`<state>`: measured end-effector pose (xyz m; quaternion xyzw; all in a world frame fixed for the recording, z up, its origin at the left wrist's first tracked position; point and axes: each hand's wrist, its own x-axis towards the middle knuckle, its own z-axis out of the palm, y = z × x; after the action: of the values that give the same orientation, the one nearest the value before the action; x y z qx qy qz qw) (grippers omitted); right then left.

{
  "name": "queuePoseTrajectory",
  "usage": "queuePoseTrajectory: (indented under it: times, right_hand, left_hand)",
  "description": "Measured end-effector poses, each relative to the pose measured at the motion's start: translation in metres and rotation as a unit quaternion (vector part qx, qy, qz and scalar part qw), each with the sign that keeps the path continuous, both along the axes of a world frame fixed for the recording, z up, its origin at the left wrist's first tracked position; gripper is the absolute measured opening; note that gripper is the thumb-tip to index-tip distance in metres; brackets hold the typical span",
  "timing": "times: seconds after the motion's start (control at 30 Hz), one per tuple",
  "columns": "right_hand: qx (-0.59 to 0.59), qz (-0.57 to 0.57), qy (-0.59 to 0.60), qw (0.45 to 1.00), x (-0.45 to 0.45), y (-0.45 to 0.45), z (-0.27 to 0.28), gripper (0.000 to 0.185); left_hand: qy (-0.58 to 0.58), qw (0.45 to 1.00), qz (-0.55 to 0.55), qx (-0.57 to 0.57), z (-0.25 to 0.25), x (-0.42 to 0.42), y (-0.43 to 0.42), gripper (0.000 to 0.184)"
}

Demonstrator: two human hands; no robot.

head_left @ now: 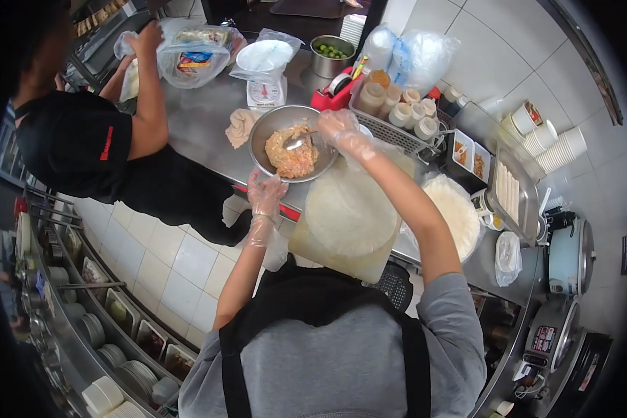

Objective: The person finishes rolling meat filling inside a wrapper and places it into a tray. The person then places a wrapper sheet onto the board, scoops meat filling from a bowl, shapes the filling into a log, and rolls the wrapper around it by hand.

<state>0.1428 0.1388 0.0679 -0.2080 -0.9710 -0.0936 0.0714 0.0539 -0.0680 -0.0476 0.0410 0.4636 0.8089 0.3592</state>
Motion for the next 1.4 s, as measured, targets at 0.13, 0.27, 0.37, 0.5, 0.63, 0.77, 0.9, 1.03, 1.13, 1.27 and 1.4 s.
queuePoseTrajectory:
  times: [0.13, 0.27, 0.37, 0.5, 0.63, 0.77, 0.9, 1.03, 1.13, 1.27, 1.4]
  right_hand:
    - [0.071, 0.115, -0.005, 0.991, 0.013, -0.022, -0.019, 0.01]
    - [0.052, 0.2, 0.032, 0.978, 0.023, -0.044, -0.025, 0.01]
    - [0.02, 0.244, 0.043, 0.969, 0.012, -0.047, -0.055, 0.011]
    - [0.004, 0.224, -0.022, 0.974, 0.004, -0.062, -0.055, 0.013]
    - [-0.072, 0.116, -0.035, 0.99, 0.014, -0.078, -0.022, 0.012]
    - [-0.26, 0.084, 0.065, 0.96, 0.03, -0.056, -0.039, 0.013]
    - [-0.426, 0.038, 0.139, 0.893, 0.04, -0.037, -0.038, 0.017]
    - [-0.406, 0.007, 0.255, 0.878, 0.041, -0.053, -0.018, 0.014]
    - [-0.314, 0.068, 0.339, 0.884, 0.036, -0.065, -0.016, 0.011]
    - [-0.039, 0.137, 0.401, 0.905, 0.035, -0.062, -0.045, 0.024]
    - [0.035, 0.162, 0.35, 0.922, 0.045, -0.054, -0.035, 0.033]
  left_hand:
    - [-0.027, 0.999, -0.026, 0.001, 0.008, -0.003, -0.002, 0.078]
    - [-0.029, 0.998, -0.041, -0.026, 0.014, -0.007, -0.002, 0.079]
    - [-0.042, 0.998, -0.033, -0.018, 0.015, -0.01, -0.001, 0.079]
    - [-0.034, 0.998, -0.034, -0.033, 0.019, -0.008, 0.001, 0.081]
    - [-0.022, 0.999, -0.029, -0.034, 0.016, -0.006, 0.001, 0.083]
    - [-0.036, 0.999, -0.011, -0.014, 0.018, -0.003, 0.0, 0.08]
    - [0.37, 0.903, -0.024, -0.218, -0.006, -0.025, -0.011, 0.067]
    - [0.193, 0.981, 0.009, 0.008, 0.063, -0.012, -0.003, 0.066]
    - [-0.246, 0.926, -0.199, 0.205, 0.082, -0.028, 0.014, 0.061]
    - [-0.328, 0.847, -0.261, 0.327, 0.087, -0.038, 0.026, 0.045]
    - [-0.371, 0.815, -0.296, 0.331, 0.084, -0.042, 0.017, 0.046]
